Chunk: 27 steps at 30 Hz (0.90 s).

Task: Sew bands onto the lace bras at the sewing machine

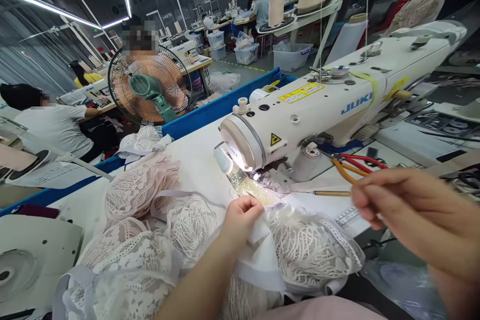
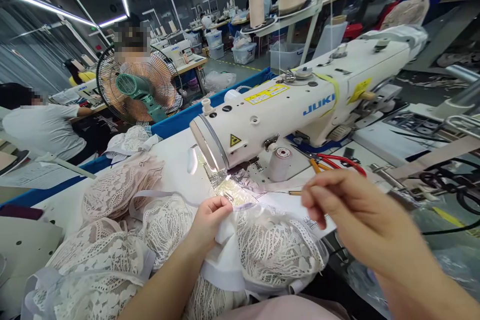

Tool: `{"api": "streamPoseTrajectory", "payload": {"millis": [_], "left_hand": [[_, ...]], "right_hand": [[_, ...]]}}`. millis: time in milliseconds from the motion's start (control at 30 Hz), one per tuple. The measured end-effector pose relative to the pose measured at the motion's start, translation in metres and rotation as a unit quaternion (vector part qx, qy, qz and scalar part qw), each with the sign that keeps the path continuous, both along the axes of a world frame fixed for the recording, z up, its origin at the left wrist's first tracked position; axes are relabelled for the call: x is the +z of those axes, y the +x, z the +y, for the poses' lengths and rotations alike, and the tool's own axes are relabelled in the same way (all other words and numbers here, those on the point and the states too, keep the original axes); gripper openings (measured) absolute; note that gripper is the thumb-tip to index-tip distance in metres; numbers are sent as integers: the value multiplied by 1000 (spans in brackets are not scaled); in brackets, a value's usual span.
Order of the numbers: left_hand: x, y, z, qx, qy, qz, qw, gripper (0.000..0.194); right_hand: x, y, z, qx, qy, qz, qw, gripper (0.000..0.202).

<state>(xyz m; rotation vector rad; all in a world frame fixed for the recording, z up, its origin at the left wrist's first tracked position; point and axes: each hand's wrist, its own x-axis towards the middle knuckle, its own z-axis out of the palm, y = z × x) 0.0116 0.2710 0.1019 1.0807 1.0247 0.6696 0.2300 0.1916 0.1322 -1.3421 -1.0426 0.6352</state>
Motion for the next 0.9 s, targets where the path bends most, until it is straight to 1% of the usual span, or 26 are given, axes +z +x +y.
{"api": "streamPoseTrajectory", "payload": {"millis": [33,100,133,167,233,300,367,433,533,733,900], "left_hand": [[0,0,0,-3,2,-2,1000,18],[0,0,-1,-5,9,-4,1000,19],[0,0,-1,-6,14,-6,1000,19],[1,0,-1,-6,21,-7,1000,20],[1,0,-1,-7,31,-7,999,21],[1,0,-2,-12,35,-4,999,21],[1,0,-2,-15,32,0,999,21],[1,0,-2,-19,32,1,999,21],[1,-1,-3,-21,36,-4,999,21],[1,-1,-2,-14,22,0,1000,24],[0,0,-2,-12,25,0,1000,24]], "right_hand": [[0,-10,0,84,-46,-37,995,9],[-1,-30,2,221,-123,-99,962,11],[-3,-38,4,261,-138,-123,948,13],[-5,-44,6,283,-135,-147,938,15],[-10,-53,12,288,-108,-205,929,18],[-13,-56,16,261,-85,-280,920,20],[-14,-57,19,234,-81,-351,903,22],[-13,-57,19,217,-86,-397,888,24],[-11,-57,18,213,-92,-415,880,25],[-10,-58,19,215,-88,-407,883,24],[-10,-58,21,218,-95,-434,869,25]]}}
